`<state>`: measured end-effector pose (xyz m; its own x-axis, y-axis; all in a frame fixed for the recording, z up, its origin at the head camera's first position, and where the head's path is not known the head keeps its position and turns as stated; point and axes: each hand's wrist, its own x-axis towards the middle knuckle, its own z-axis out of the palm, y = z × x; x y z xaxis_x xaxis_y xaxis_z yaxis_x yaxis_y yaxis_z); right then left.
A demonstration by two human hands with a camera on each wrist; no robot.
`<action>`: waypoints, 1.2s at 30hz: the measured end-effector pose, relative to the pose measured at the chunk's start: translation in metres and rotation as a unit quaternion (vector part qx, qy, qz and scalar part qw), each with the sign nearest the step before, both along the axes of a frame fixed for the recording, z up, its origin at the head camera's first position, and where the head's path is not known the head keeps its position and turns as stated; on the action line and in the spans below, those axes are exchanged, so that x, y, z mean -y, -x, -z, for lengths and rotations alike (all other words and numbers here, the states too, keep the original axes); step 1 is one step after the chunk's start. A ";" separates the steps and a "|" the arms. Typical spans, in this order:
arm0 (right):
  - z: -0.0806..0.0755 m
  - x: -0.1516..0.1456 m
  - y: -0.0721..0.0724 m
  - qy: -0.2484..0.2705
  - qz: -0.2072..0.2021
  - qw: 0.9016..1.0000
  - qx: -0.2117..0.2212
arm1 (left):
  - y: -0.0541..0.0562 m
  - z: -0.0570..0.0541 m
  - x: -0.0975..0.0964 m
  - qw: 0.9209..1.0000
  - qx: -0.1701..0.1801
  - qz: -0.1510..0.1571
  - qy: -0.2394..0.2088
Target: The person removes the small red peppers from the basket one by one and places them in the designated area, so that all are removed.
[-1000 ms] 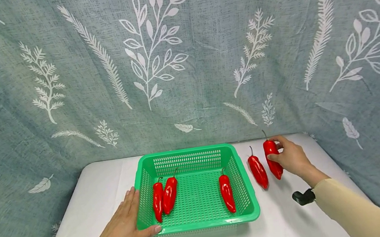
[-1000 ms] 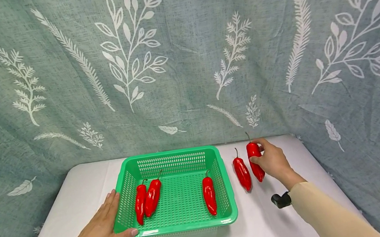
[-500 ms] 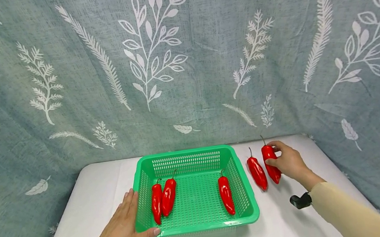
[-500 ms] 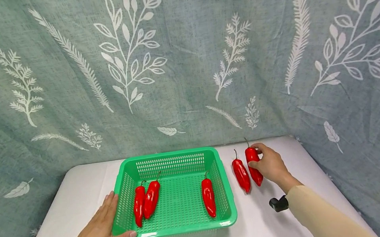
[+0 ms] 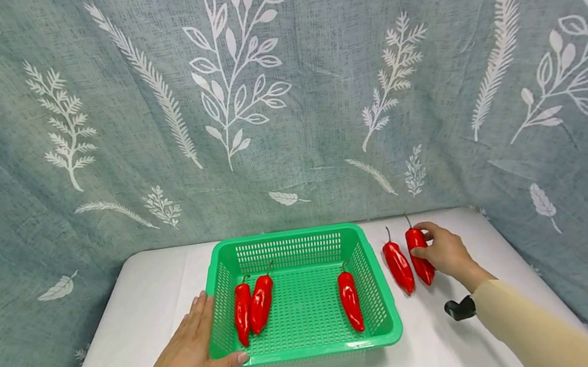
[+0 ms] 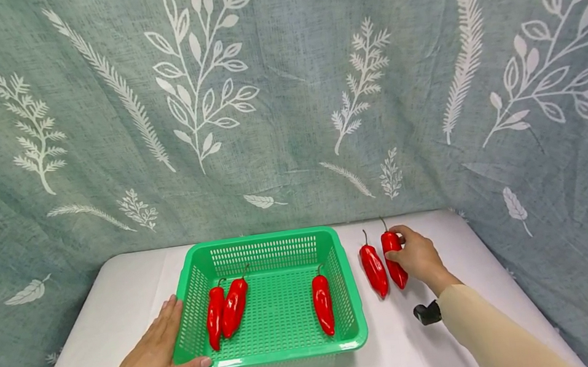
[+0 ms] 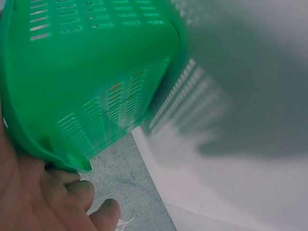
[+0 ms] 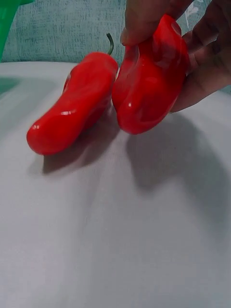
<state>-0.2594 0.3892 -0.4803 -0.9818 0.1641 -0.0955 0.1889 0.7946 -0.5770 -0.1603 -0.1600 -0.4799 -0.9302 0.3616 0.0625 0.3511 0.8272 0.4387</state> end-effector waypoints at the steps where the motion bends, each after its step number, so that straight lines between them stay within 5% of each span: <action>1: 0.001 -0.001 0.000 0.000 0.000 1.000 0.002 | 0.000 0.000 0.000 1.000 0.001 -0.001 -0.001; 36: 0.026 0.000 0.006 -0.019 -0.002 0.999 0.026 | -0.001 -0.001 0.001 1.000 -0.005 -0.003 -0.001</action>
<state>-0.2653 0.3889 -0.5060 -0.9762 0.1650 -0.1410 0.2154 0.8162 -0.5362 -0.1597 -0.1606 -0.4787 -0.9318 0.3556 0.0726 0.3503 0.8290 0.4359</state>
